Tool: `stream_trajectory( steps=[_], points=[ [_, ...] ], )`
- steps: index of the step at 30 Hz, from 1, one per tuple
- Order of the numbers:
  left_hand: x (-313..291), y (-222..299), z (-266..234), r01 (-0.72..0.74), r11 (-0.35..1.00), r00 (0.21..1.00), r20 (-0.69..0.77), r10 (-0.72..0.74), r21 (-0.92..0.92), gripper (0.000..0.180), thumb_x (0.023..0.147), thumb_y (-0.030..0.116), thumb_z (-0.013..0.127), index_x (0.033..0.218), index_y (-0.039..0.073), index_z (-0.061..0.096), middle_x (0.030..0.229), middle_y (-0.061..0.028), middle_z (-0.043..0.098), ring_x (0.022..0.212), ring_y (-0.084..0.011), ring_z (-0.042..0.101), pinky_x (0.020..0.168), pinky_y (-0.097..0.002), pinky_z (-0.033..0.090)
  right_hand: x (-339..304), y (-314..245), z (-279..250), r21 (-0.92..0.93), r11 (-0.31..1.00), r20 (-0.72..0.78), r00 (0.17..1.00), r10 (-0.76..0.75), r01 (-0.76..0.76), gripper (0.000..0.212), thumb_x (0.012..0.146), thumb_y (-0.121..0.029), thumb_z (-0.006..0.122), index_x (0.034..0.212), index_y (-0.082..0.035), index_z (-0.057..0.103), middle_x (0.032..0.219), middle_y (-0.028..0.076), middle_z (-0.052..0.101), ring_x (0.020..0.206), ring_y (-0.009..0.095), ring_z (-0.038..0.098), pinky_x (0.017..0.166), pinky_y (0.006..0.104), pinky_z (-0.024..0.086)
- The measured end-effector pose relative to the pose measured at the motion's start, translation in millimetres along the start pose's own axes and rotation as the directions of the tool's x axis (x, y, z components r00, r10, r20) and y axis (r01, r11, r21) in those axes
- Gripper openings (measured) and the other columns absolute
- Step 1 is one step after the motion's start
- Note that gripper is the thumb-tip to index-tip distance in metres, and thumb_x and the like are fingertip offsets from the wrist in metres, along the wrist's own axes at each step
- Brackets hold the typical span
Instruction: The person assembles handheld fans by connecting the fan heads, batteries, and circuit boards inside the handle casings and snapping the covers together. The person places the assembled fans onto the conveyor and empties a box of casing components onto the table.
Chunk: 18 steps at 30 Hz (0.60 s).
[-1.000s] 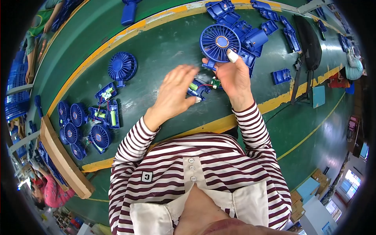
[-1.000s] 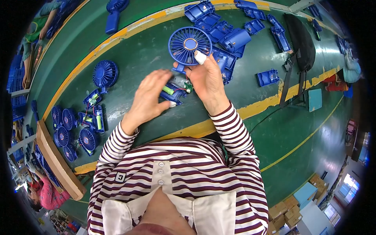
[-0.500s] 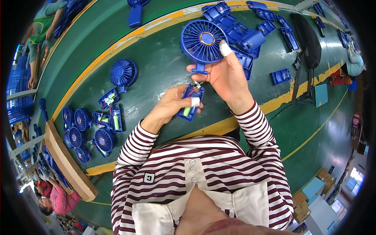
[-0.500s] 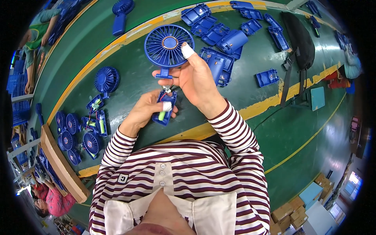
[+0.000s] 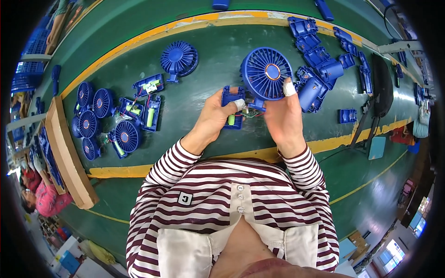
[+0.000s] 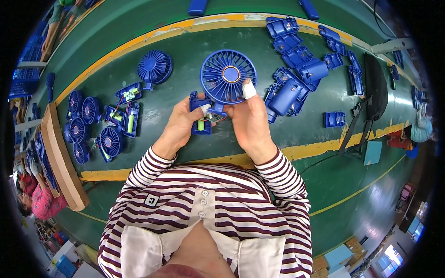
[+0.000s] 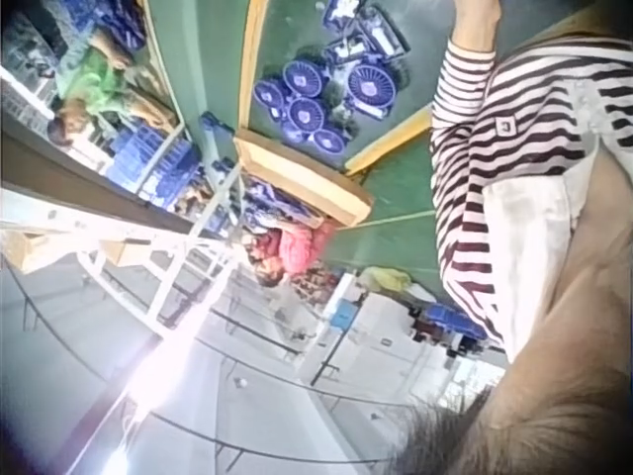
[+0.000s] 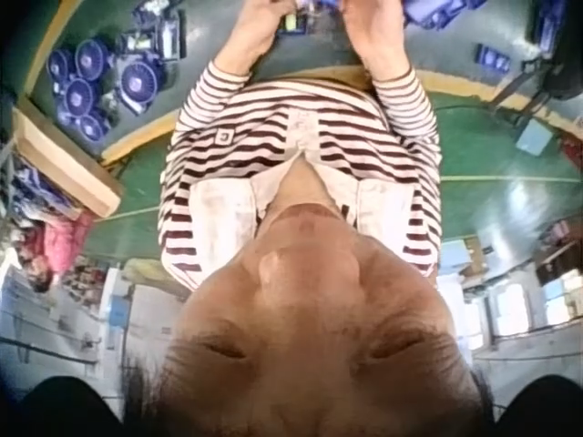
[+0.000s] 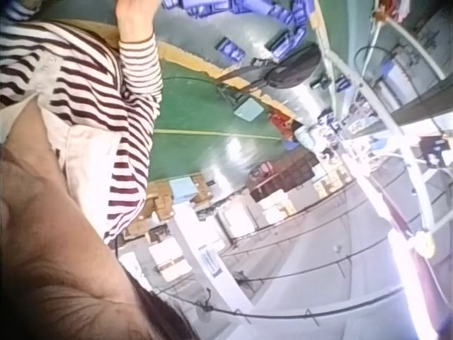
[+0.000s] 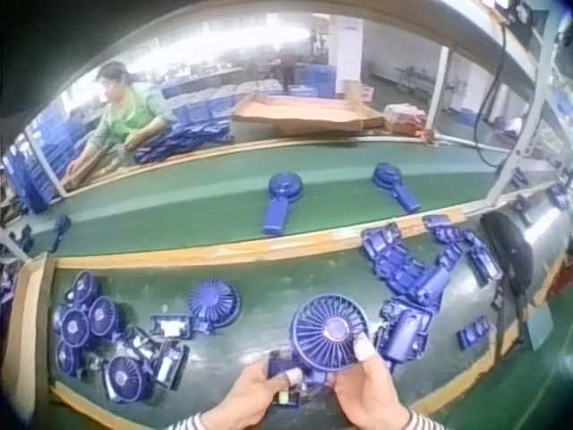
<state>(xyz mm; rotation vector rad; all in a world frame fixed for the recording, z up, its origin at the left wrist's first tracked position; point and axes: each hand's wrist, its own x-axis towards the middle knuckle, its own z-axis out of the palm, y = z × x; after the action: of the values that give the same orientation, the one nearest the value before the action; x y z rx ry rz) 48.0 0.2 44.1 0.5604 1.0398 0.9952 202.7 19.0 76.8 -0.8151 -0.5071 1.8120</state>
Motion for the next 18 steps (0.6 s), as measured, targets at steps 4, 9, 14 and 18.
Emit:
stream_trajectory(
  steps=[4,9,14,18],
  points=[
    [-10.7,15.0,6.2,0.025,1.000,0.996,0.083,-0.023,-0.017,0.027,0.081,-0.005,0.048,0.107,-0.001,0.049,0.089,-0.0077,0.061,0.071,-0.0143,0.059,0.062,-0.0265,0.051,15.1,13.2,-5.1,-0.137,0.981,-0.007,0.990,-0.142,0.140,0.038,0.089,-0.035,0.049,0.109,-0.003,0.050,0.104,0.006,0.058,0.091,0.016,0.054,0.082,0.0340,0.041],
    [-13.1,17.3,3.7,-0.002,1.000,0.993,0.118,0.000,0.020,0.026,0.080,-0.006,0.048,0.105,-0.002,0.050,0.087,-0.0081,0.060,0.070,-0.0143,0.059,0.062,-0.0264,0.051,22.5,22.3,3.7,-0.180,0.963,0.015,0.979,-0.203,0.202,0.037,0.080,-0.011,0.064,0.113,-0.002,0.049,0.105,0.005,0.058,0.094,0.012,0.054,0.085,0.0274,0.042],
    [-12.0,12.3,-3.3,-0.062,0.996,0.992,0.114,0.055,0.058,0.027,0.080,-0.004,0.048,0.107,-0.003,0.049,0.087,-0.0080,0.060,0.070,-0.0140,0.058,0.064,-0.0265,0.050,27.3,17.8,-1.2,-0.151,0.981,0.068,0.991,-0.116,0.125,0.034,0.081,-0.010,0.062,0.111,0.000,0.050,0.104,0.005,0.059,0.094,0.012,0.055,0.085,0.0271,0.042],
    [-8.1,13.4,-12.6,-0.107,0.986,0.983,0.164,0.086,0.126,0.033,0.078,0.005,0.041,0.109,-0.004,0.050,0.095,-0.0130,0.062,0.081,-0.0157,0.060,0.074,-0.0268,0.048,31.5,10.3,-10.0,-0.170,0.984,0.096,0.995,-0.039,0.055,0.032,0.081,-0.008,0.062,0.110,0.000,0.051,0.102,0.005,0.059,0.092,0.012,0.056,0.084,0.0272,0.043]
  ],
)
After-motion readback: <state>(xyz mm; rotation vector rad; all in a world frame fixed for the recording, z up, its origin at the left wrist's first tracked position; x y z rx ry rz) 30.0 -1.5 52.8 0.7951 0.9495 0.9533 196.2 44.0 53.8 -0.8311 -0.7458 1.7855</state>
